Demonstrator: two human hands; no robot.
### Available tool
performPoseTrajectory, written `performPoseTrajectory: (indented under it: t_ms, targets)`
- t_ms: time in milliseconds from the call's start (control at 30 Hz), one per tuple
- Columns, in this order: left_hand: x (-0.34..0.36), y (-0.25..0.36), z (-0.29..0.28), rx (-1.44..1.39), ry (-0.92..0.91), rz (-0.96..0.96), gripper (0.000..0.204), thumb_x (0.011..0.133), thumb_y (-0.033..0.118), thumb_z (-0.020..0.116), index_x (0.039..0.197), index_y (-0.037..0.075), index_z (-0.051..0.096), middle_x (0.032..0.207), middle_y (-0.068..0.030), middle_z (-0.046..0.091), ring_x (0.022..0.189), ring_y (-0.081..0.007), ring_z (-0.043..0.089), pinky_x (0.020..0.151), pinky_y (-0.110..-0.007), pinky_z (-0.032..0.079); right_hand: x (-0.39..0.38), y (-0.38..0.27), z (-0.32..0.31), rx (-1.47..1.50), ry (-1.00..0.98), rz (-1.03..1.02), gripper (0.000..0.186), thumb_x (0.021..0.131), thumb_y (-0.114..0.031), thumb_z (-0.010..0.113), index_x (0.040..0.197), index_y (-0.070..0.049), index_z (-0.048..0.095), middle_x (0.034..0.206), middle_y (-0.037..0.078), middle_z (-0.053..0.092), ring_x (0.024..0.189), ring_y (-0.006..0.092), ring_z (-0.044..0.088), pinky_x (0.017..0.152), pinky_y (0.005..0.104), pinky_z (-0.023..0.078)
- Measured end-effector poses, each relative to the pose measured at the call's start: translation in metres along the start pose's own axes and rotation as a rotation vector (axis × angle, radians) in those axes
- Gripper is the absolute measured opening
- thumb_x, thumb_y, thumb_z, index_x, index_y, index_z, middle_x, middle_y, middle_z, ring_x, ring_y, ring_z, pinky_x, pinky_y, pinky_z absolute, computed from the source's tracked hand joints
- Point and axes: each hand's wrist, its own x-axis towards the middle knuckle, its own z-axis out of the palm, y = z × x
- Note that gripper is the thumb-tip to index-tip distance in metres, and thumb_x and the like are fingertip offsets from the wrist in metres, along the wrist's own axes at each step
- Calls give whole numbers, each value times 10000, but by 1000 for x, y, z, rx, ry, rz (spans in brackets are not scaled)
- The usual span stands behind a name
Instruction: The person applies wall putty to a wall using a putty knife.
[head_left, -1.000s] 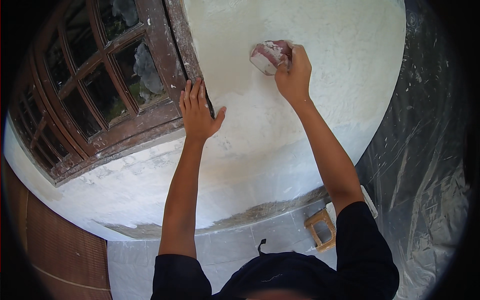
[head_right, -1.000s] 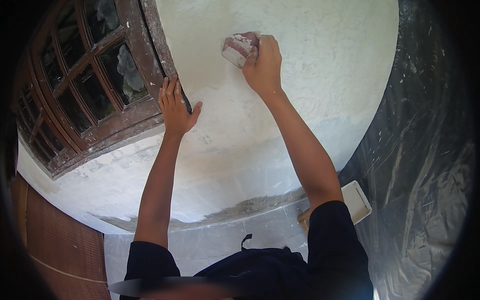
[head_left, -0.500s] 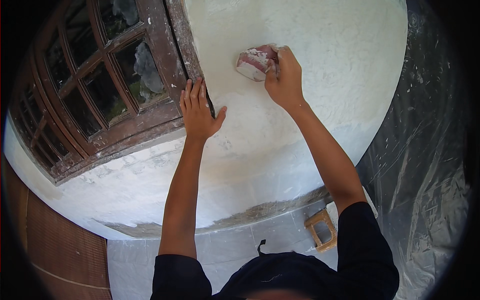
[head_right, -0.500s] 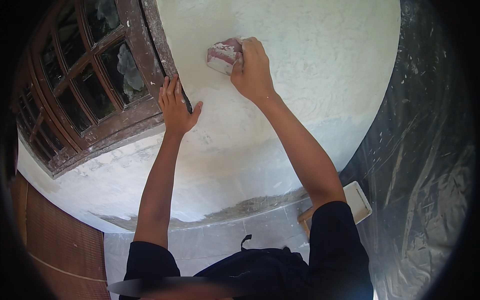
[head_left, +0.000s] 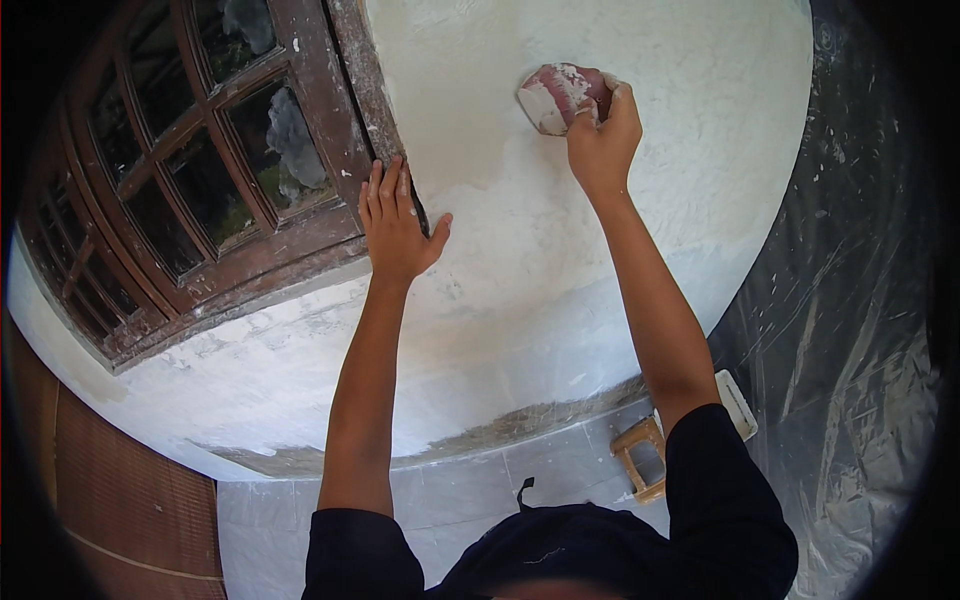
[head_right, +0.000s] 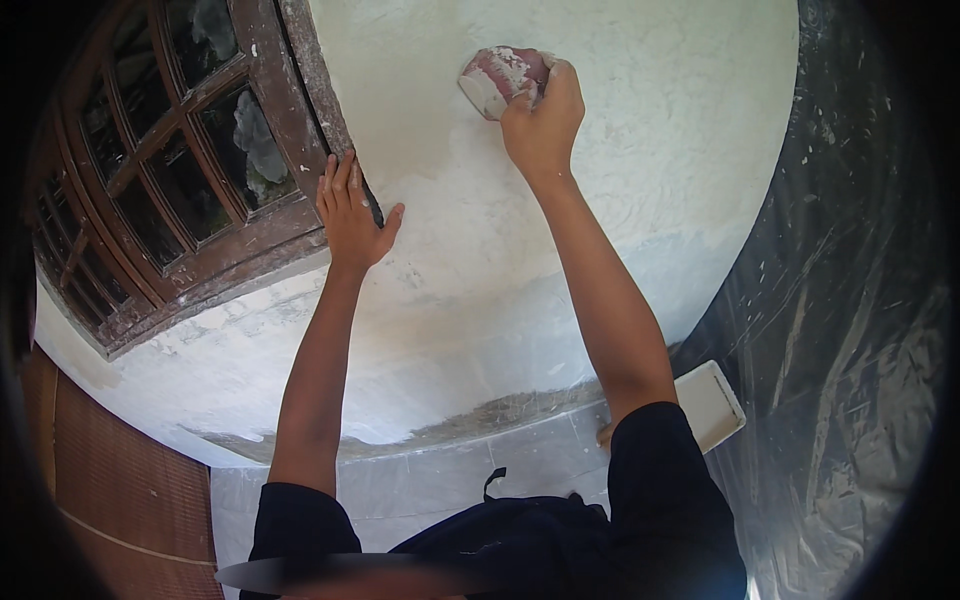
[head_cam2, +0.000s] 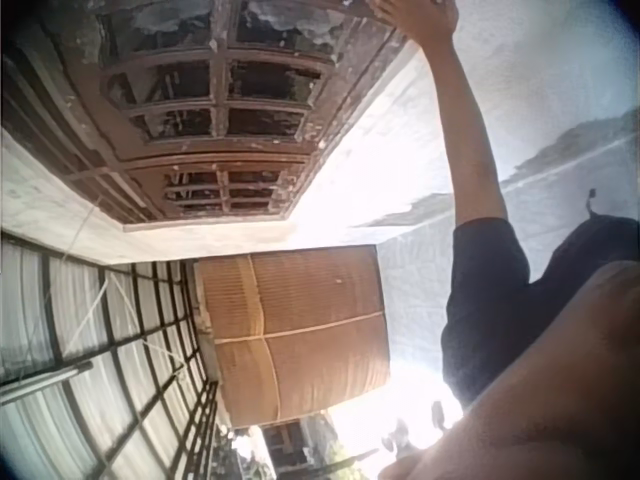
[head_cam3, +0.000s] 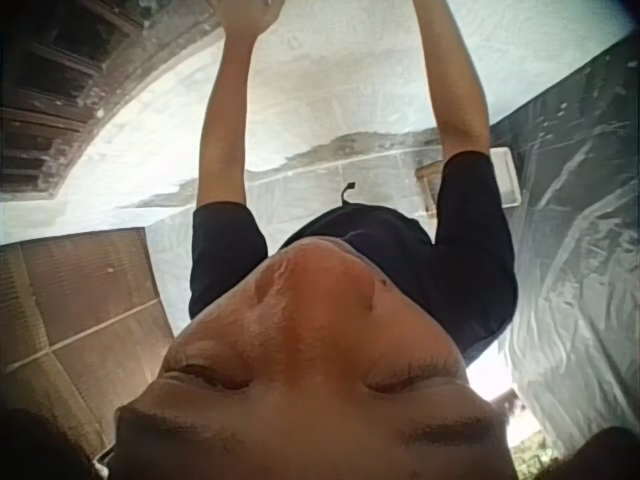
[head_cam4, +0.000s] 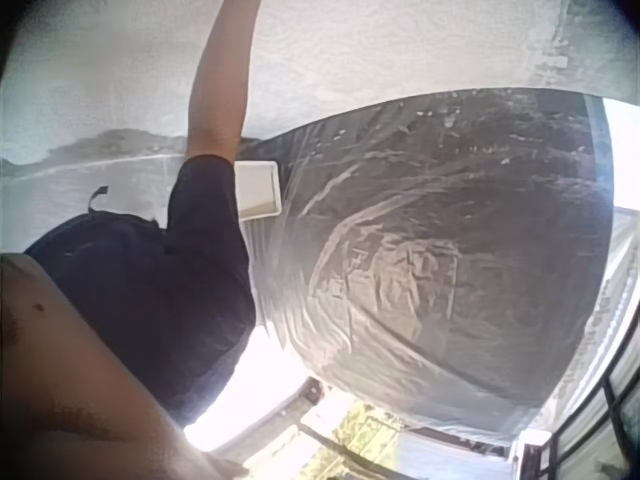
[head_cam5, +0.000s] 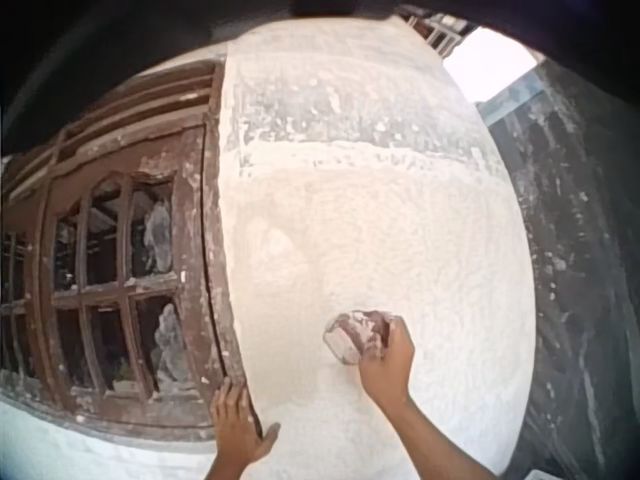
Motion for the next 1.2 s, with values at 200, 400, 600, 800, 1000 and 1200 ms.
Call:
performPoseTrajectory:
  t_ms: [200, 400, 600, 800, 1000, 1200]
  targets:
    - [1, 0, -1, -4, -7, -16, 802, 807, 413, 665, 1386, -46, 353, 1495, -167, 321, 1407, -375, 250, 1131, -545, 188, -6, -5, -1, -43, -83, -95, 288, 746, 107, 539, 1022, 30, 567, 959, 182, 618, 861, 345, 625, 756, 383, 510]
    - [-1, -4, -1, 3, 15, -25, 826, 790, 429, 665, 1417, -13, 361, 1483, -145, 356, 1408, -360, 270, 1134, -539, 197, -15, -10, -23, -27, -100, -53, 248, 760, 93, 586, 996, 21, 566, 919, 161, 616, 777, 291, 622, 705, 331, 508]
    - [-1, -2, 0, -3, 6, -34, 817, 789, 427, 666, 1406, -22, 374, 1484, -148, 358, 1407, -362, 273, 1132, -540, 201, -29, -3, -43, -131, -183, -366, 273, 689, 131, 611, 922, 20, 523, 882, 158, 552, 757, 315, 585, 648, 341, 498]
    - [-1, -2, -1, -3, -5, -16, 827, 802, 422, 663, 1403, -49, 344, 1509, -160, 307, 1418, -374, 234, 1134, -549, 180, -30, 15, -44, -291, -277, -548, 324, 619, 125, 658, 879, 0, 510, 932, 164, 517, 852, 338, 580, 638, 384, 514]
    - [-1, -2, 0, -19, 4, -13, 825, 803, 425, 666, 1405, -40, 345, 1502, -164, 316, 1415, -377, 238, 1133, -552, 181, -21, 38, -36, -419, -428, -748, 317, 626, 91, 669, 881, -38, 532, 928, 142, 506, 941, 336, 569, 800, 407, 551]
    - [-1, -1, -1, -20, -6, -19, 804, 807, 423, 665, 1388, -42, 360, 1499, -172, 316, 1415, -381, 237, 1129, -560, 183, -24, 38, -28, -619, -524, -801, 253, 704, 24, 642, 913, -72, 537, 971, 96, 501, 1038, 294, 521, 979, 411, 481]
